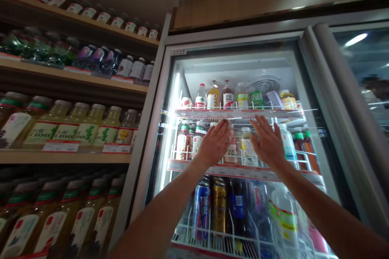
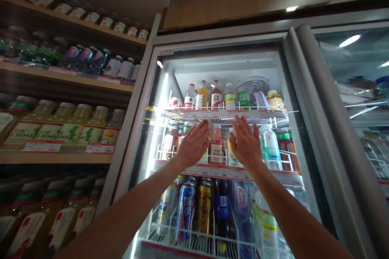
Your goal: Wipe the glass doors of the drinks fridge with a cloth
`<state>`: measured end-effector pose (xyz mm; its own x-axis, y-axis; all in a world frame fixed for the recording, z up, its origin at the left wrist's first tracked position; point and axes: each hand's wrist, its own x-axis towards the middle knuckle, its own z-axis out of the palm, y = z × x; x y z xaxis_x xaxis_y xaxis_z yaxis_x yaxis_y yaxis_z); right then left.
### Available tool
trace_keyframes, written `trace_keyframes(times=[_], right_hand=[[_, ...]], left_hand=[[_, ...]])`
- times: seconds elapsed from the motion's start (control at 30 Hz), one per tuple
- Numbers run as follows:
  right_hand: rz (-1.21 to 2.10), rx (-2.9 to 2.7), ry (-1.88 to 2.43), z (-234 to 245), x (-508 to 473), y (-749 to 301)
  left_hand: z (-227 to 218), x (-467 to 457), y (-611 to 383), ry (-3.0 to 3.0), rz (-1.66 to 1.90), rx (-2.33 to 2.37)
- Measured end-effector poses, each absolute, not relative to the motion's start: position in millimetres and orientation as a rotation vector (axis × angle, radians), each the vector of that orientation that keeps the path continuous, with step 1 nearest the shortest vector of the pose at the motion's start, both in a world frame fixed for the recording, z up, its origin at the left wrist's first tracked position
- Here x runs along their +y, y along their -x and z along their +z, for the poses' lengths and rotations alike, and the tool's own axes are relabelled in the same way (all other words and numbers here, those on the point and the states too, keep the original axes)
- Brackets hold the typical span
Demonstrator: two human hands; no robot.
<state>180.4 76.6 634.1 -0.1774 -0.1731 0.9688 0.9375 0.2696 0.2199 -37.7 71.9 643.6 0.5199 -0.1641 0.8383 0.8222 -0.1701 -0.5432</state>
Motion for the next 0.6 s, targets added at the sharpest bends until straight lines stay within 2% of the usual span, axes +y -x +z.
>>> trace_keyframes(times=[0.07,0.23,0.43,0.5,0.6], right_hand=[[-1.207,-1.349,0.772,632.4,77.1,-179.1],[-1.228,-1.340,0.797,633.9,77.0,-180.5],[-1.208,-1.339,0.775,632.9,77.2,-181.4],[-1.204,-1.339,0.768,632.9,77.3,-181.7],[-1.202,-1.341,0.772,633.0,77.1,-181.2]], left_hand=[[647.5,70.0,60.2,1.486,-1.022,-0.629],[661.6,69.1,102.3,1.173,-1.480,-0.877],[634.0,72.3,48.6,1.530,-0.988,-0.609],[639.6,70.8,62.1,1.485,-1.060,-0.635],[651.5,69.4,84.8,1.283,-1.360,-0.805]])
